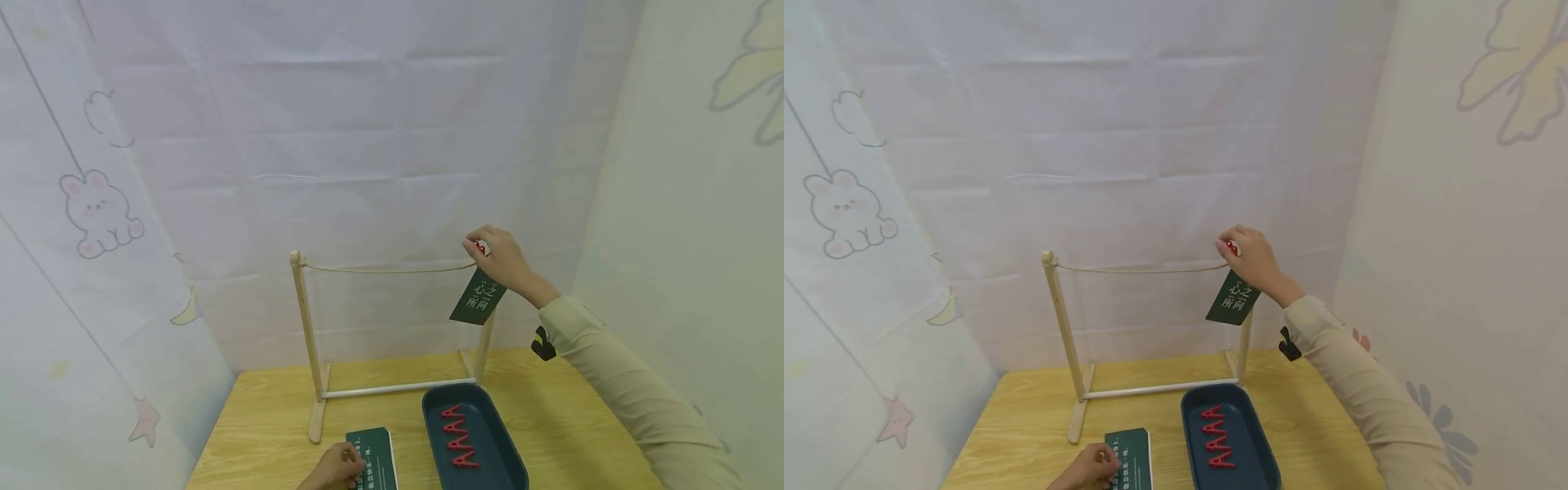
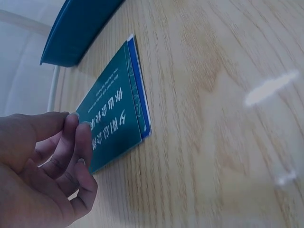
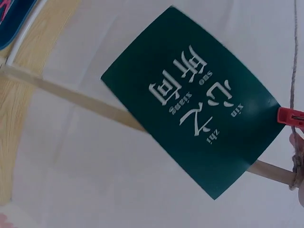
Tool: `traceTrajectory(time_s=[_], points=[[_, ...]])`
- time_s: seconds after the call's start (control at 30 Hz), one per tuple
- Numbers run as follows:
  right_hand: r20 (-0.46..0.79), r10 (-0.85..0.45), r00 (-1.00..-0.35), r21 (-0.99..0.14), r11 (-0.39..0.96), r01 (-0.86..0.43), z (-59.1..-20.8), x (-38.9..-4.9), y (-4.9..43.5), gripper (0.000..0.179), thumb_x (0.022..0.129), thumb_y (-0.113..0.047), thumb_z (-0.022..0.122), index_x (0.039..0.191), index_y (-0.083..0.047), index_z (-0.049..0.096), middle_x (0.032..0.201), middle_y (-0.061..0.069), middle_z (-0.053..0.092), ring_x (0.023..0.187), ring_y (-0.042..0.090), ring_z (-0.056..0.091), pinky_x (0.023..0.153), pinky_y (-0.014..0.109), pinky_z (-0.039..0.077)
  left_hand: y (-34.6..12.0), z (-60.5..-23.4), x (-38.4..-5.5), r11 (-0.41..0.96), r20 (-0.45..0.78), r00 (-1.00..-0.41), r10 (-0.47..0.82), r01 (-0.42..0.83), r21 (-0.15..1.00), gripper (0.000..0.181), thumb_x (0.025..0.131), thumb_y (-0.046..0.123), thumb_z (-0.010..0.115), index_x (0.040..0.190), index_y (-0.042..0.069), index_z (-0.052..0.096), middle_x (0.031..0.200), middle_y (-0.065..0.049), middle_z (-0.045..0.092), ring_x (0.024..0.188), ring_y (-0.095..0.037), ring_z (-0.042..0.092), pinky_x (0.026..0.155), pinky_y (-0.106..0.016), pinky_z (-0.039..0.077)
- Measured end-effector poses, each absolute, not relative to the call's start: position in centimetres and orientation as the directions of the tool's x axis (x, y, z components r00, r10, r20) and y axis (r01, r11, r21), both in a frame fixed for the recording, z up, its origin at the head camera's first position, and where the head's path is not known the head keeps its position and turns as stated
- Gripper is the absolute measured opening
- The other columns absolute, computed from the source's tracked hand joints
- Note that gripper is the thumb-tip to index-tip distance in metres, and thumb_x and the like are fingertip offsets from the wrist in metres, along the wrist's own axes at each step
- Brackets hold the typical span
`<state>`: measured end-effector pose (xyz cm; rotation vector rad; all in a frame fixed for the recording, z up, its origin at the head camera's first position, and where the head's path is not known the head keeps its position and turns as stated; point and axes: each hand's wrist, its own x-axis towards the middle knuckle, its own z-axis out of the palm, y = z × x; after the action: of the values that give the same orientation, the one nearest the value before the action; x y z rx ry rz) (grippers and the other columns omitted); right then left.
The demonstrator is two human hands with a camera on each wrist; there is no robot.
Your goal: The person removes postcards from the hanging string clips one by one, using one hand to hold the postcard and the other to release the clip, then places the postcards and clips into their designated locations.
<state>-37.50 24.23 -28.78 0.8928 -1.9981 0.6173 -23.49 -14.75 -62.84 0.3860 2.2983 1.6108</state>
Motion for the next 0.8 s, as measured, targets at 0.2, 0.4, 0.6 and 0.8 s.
traceTrajectory(time_s=[0.2,0.4,0.6,0.8], points=[[0.791,-0.353,-0.499,-0.226,0.589,-0.776,-28.5,-37.3,24.7,0.016,0.096,-0.005,0.062,0.104,0.008,0.068,0.092,0.019,0.067,0.075,0.029,0.057,0.066,0.042,0.045,-12.1,-61.7,-24.4,0.326,-0.034,-0.920,0.390,0.103,0.940,0.009,0.095,0.004,0.064,0.088,-0.002,0.061,0.068,-0.010,0.065,0.058,-0.018,0.064,0.053,-0.031,0.054],[0.665,-0.375,-0.646,-0.328,0.631,-0.703,-28.0,-36.9,25.5,0.021,0.098,-0.012,0.062,0.110,0.005,0.067,0.104,0.019,0.067,0.096,0.033,0.061,0.080,0.053,0.051,-8.8,-59.7,-25.2,0.323,0.037,-0.910,0.414,0.185,0.928,0.011,0.095,0.009,0.065,0.091,-0.001,0.062,0.066,-0.013,0.065,0.055,-0.025,0.064,0.053,-0.033,0.053],[0.587,-0.441,-0.679,-0.346,0.622,-0.703,-27.2,-36.5,26.0,0.025,0.100,-0.012,0.059,0.117,0.006,0.064,0.109,0.021,0.066,0.093,0.031,0.062,0.081,0.050,0.052,-5.8,-57.6,-26.3,0.277,0.065,-0.908,0.414,0.194,0.941,0.012,0.097,0.010,0.064,0.096,-0.001,0.062,0.076,-0.018,0.066,0.065,-0.037,0.067,0.060,-0.042,0.058],[0.549,-0.492,-0.676,-0.352,0.597,-0.721,-26.0,-36.3,26.2,0.027,0.100,-0.008,0.059,0.120,0.008,0.062,0.115,0.024,0.065,0.108,0.038,0.059,0.088,0.056,0.048,-3.3,-55.3,-27.9,0.290,0.186,-0.887,0.422,0.327,0.900,0.011,0.098,0.008,0.062,0.097,-0.002,0.062,0.076,-0.013,0.066,0.063,-0.031,0.067,0.056,-0.026,0.054]])
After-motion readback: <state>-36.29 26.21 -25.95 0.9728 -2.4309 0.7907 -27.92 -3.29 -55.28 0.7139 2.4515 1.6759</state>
